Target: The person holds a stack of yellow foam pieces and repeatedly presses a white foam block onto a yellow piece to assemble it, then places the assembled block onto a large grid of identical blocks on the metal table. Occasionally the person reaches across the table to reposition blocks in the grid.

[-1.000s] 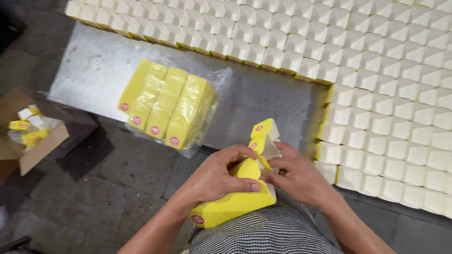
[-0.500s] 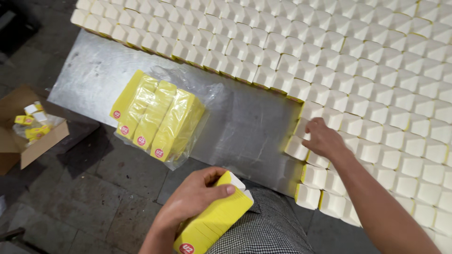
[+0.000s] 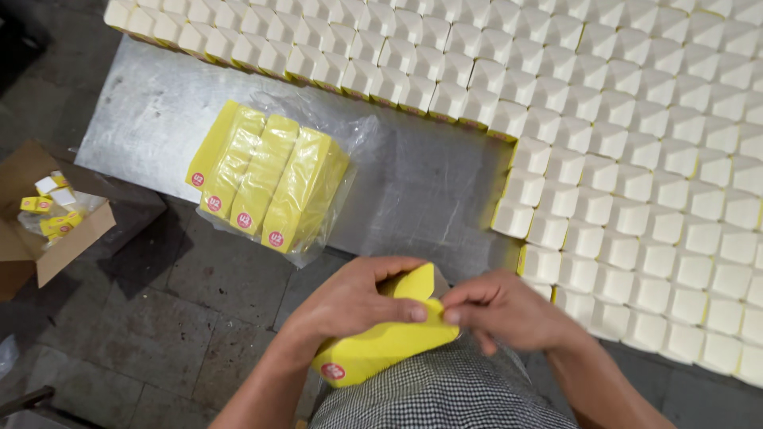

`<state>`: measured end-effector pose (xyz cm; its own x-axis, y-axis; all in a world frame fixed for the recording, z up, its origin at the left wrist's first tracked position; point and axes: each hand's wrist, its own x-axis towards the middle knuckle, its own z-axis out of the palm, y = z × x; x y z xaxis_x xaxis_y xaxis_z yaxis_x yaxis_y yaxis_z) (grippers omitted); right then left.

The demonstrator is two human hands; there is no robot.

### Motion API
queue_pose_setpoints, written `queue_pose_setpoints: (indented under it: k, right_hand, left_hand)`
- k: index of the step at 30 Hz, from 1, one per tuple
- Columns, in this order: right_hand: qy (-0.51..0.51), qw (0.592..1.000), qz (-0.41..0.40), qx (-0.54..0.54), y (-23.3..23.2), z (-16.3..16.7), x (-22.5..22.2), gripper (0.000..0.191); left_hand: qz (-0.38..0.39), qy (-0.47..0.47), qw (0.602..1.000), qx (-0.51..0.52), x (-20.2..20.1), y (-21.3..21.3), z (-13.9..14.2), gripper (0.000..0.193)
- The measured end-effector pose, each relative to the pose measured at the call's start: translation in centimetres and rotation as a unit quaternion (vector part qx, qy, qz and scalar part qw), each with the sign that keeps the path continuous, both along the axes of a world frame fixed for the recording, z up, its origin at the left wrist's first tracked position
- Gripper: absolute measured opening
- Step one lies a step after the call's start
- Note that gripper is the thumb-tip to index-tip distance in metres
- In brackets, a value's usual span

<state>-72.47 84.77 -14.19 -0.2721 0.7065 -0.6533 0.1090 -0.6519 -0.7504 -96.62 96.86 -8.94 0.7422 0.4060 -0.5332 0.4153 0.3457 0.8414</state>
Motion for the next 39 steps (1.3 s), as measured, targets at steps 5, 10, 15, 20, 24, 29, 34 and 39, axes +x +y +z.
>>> queue_pose_setpoints:
  k: [5, 10, 15, 20, 24, 29, 34, 39]
  right_hand:
    - [-0.158, 0.961, -0.039, 0.223, -1.6, 1.2, -2.8, 0.02]
    - [-0.368, 0.874, -0.245, 0.203, -1.6, 0.9, -4.3, 0.018]
    - [-0.268, 0.931, -0.09, 0.231, -1.3, -1.1, -4.6, 0.02]
    - [-0.238, 0.943, -0.208, 0.1, -1.7, -4.1, -3.1, 0.019]
    - [-0.372, 0.879, -0.202, 0.221, -2.8, -6.6, -1.0, 0.046]
    - [-0.527, 0.835, -0.051, 0.147, -3.9, -8.9, 1.2, 0.026]
    - [-0.558, 0.817, -0.057, 0.132, -4.5, -9.6, 1.9, 0.03]
    - [-0.567, 0.758, -0.079, 0.312, -4.5, -8.4, 0.7, 0.04]
  left_hand:
    - [0.016, 0.042, 0.999, -0.009, -0.5, -0.1, 0.0, 0.059]
    - [0.038, 0.036, 0.999, 0.003, -1.7, 0.1, 0.2, 0.058]
    - [0.011, -0.001, 1.0, 0.005, -2.2, -0.2, 0.3, 0.057]
    - [0.002, 0.078, 0.996, 0.049, -2.2, -0.4, 0.2, 0.053]
    - [0.048, 0.102, 0.994, -0.009, -2.4, -0.1, -0.2, 0.052]
    - [0.033, 0.113, 0.993, 0.006, -2.2, -0.1, -0.6, 0.05]
    - [0.029, 0.11, 0.994, 0.005, -2.2, -0.3, -0.3, 0.051]
    - [-0.016, 0.086, 0.996, 0.009, -2.7, -0.5, 0.3, 0.059]
